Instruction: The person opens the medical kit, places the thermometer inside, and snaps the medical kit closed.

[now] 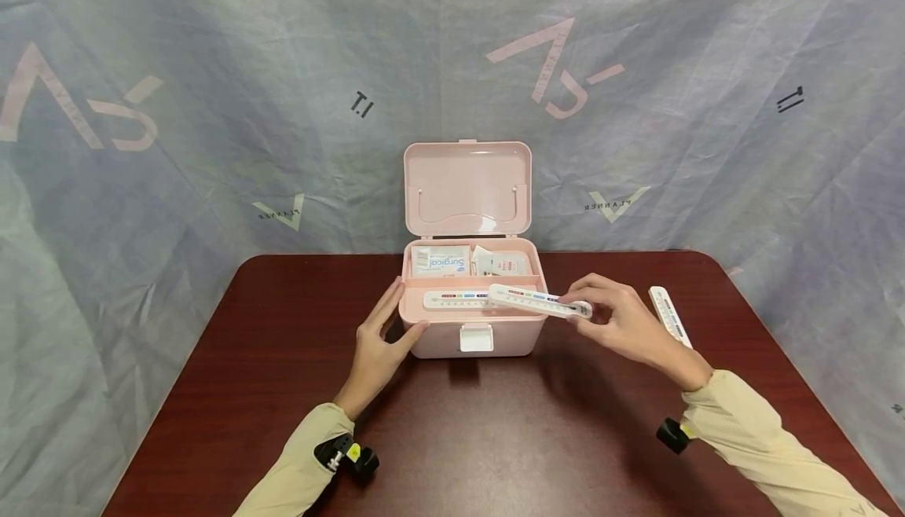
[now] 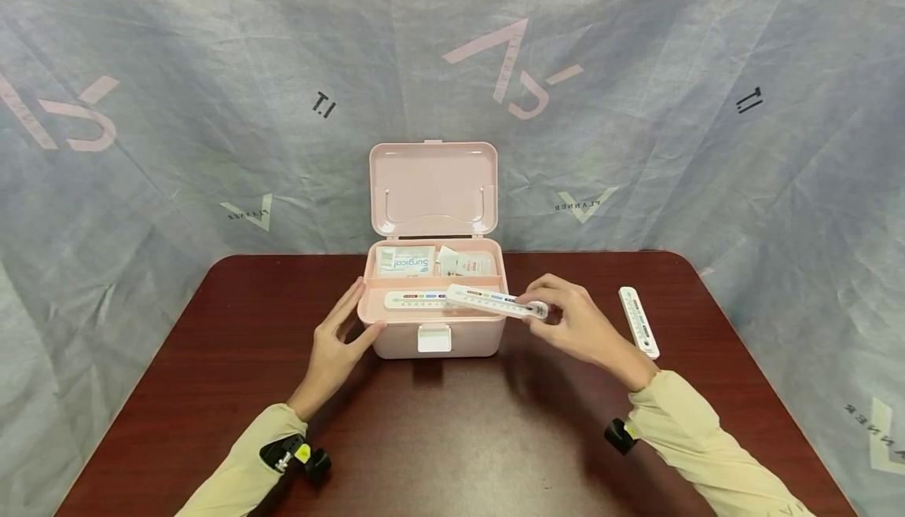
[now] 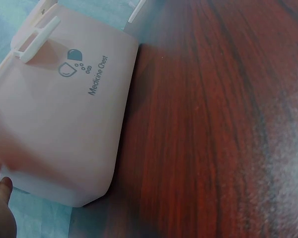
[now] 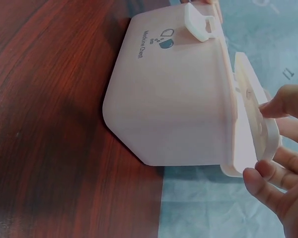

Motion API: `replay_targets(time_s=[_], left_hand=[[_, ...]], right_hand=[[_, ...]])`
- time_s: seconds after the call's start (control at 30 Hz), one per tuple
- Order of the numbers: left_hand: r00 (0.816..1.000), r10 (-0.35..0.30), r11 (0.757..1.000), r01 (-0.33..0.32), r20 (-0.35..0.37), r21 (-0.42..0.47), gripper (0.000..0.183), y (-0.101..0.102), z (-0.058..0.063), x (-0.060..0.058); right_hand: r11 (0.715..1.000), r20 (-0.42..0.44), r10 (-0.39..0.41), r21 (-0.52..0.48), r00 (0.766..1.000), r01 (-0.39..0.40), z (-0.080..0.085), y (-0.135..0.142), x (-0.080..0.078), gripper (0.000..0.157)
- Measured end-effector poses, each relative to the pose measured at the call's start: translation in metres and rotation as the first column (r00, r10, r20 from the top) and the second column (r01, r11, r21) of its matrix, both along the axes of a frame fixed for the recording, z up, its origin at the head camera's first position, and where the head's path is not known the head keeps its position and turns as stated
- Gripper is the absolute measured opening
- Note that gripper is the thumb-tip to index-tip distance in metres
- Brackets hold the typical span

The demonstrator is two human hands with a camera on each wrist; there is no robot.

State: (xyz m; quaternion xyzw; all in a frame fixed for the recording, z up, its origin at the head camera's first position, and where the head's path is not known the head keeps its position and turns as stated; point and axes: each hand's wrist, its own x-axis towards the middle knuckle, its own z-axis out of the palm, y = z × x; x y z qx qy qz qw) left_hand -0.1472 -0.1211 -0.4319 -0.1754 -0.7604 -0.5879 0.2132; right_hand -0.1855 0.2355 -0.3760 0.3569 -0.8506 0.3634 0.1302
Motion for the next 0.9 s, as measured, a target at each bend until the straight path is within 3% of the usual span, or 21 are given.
replay_targets(time_s=[0.43, 0.9], left_hand=[[1.0, -0.001, 1.0, 0.001, -0.014, -0.001, 0.066, -0.001, 0.0, -0.001], [1.0, -0.003, 1.0, 0.003, -0.004, -0.008, 0.066, -0.002, -0.002, -0.001]], right_hand=[[0.995, 0.019, 0.066, 0.075, 0.998, -0.068, 0.008, -0.008, -0.009, 0.023], [0.984, 0.049, 0.15, 0.092, 0.988, -0.154, 0.014, -0.023, -0.016, 0.028]])
